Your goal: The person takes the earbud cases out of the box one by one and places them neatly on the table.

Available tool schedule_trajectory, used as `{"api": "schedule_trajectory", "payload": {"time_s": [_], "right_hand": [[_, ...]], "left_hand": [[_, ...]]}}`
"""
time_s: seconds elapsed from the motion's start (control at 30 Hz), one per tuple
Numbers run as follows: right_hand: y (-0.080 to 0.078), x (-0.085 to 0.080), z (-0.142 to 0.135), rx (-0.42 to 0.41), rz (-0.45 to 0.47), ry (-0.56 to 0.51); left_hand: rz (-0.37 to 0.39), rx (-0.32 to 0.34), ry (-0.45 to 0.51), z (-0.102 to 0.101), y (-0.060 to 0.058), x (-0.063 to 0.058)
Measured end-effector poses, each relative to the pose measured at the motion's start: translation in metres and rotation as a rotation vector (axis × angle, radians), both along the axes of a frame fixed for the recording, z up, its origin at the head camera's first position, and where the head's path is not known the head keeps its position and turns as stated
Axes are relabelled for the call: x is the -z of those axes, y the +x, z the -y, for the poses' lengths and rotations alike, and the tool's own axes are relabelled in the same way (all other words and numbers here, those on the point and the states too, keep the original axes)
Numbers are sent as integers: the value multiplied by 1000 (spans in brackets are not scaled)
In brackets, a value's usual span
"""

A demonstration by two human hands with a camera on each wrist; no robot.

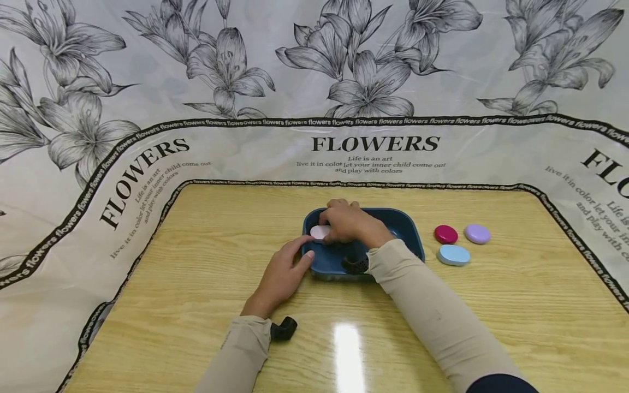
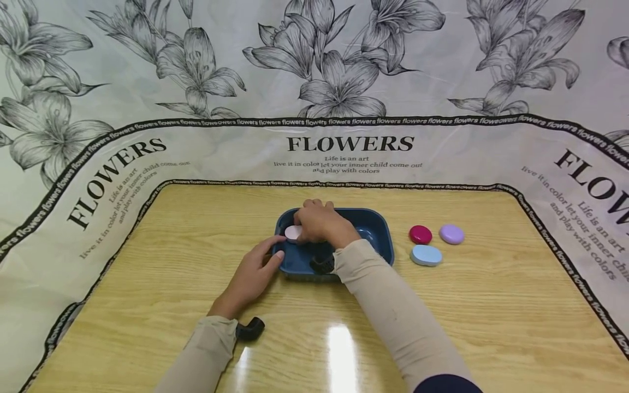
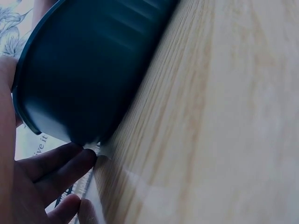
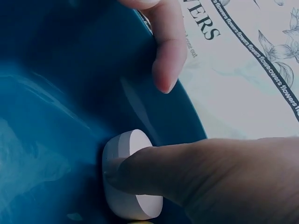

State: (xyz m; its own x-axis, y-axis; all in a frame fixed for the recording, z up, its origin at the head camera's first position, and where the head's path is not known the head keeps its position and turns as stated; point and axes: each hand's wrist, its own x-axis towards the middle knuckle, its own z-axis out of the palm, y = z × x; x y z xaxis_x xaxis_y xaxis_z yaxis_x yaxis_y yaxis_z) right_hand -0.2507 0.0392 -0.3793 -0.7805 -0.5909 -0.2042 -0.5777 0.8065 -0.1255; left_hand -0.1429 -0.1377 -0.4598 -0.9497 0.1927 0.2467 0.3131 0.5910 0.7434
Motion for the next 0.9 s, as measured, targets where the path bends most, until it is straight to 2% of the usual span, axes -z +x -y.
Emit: {"api": "schedule_trajectory", "payload": {"time_s": [0.4,0.9], "right_hand": [[4,-9,-12,-10,18,-69],[13,-29,-32,-12,-56,-142]], "left_hand": [[13,1,5,-1,2,-4],[-2,4,5,0,0,-3]]}}
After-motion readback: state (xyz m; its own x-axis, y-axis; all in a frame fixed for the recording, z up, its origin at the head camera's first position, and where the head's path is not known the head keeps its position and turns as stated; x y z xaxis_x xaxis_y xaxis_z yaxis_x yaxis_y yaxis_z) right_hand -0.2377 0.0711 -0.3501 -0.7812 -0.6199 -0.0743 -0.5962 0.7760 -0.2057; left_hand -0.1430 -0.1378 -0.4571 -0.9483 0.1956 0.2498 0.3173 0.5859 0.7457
